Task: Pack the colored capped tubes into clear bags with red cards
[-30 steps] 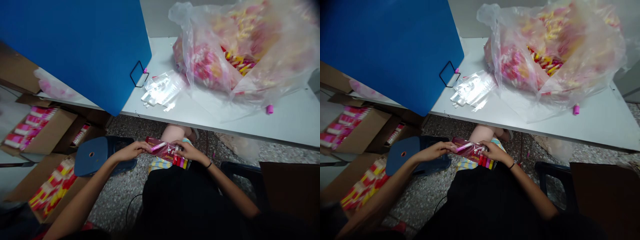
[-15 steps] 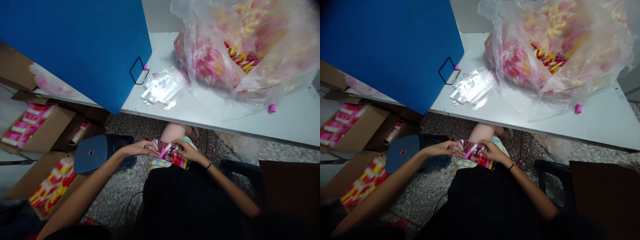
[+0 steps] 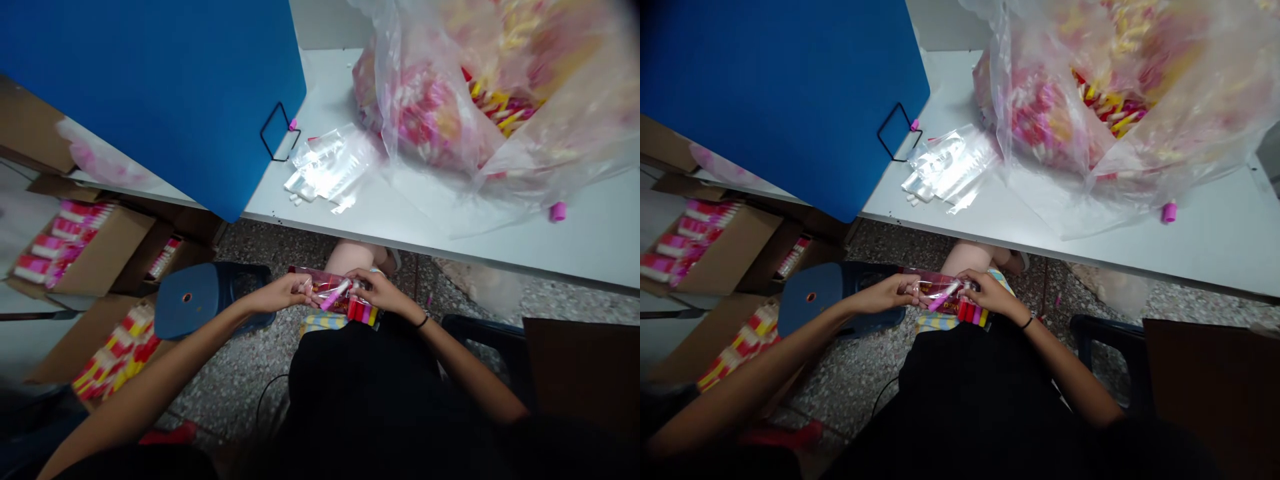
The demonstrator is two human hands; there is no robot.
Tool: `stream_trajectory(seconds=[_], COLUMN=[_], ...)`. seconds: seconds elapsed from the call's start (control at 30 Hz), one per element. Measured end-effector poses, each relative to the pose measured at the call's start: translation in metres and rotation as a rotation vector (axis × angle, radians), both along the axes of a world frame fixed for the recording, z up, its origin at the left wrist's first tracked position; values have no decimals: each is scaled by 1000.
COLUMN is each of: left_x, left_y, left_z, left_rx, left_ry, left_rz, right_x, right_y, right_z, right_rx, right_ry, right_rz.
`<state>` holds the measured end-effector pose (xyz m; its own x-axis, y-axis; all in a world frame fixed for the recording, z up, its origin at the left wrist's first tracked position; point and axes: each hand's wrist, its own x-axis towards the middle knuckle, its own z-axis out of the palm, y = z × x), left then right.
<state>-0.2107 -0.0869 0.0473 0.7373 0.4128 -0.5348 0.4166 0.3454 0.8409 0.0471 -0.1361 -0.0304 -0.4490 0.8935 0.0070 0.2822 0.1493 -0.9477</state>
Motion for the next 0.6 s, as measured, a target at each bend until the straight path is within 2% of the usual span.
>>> stream_trajectory(seconds=[0.1, 0.2, 0.4, 0.6], left_x=[2, 2, 0, 1], left_y=[-1, -4, -10, -21], left_z=[2, -4, -14, -23], left_rx=[39, 48, 166, 13], left_ry=[37, 35, 29, -61], left_rz=[-9, -33, -178, -80], right_x=[1, 0, -6, -8], right_y=[3, 2, 0, -2], right_z=[1, -2, -9, -9], right_rx=[11, 3, -6, -5], right_ry=[-30, -34, -103, -142], right_rz=[-15, -7, -27, -66])
